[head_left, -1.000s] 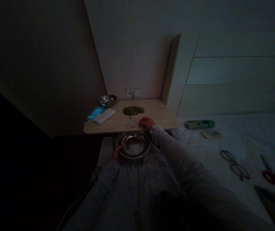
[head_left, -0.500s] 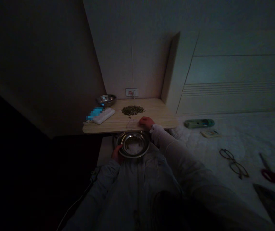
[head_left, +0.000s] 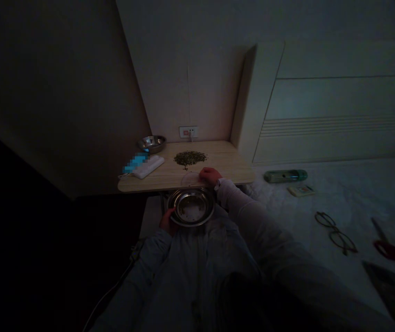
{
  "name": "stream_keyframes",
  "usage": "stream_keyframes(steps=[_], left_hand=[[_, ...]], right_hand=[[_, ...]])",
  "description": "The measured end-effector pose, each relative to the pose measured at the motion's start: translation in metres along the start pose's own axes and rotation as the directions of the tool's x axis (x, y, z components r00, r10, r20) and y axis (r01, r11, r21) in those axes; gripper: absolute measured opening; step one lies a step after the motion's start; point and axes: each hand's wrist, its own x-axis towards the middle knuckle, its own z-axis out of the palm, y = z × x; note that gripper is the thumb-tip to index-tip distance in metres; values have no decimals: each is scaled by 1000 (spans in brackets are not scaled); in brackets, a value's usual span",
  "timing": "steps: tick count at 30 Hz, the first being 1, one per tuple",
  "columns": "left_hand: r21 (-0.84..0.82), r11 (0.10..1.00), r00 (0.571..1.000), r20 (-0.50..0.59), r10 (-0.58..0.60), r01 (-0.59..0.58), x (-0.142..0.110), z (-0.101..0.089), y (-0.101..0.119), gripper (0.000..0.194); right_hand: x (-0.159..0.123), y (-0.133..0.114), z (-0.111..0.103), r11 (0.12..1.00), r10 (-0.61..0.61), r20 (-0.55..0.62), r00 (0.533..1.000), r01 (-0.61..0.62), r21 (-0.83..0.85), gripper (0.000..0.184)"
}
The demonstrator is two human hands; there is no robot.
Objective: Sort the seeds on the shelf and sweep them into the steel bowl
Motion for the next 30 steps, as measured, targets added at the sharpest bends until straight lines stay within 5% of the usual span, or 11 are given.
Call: stream_keyframes(steps=[18,30], left_hand=[[7,1000,1000,5,9,-9,5,-3,-1,23],[8,1000,1000,6,14,-14,-1,1,1,25]], right_hand=[[-1,-1,1,998,15,-1,1000,-14,55,21],[10,5,-8,983,128,-316,940,-78,167,20]])
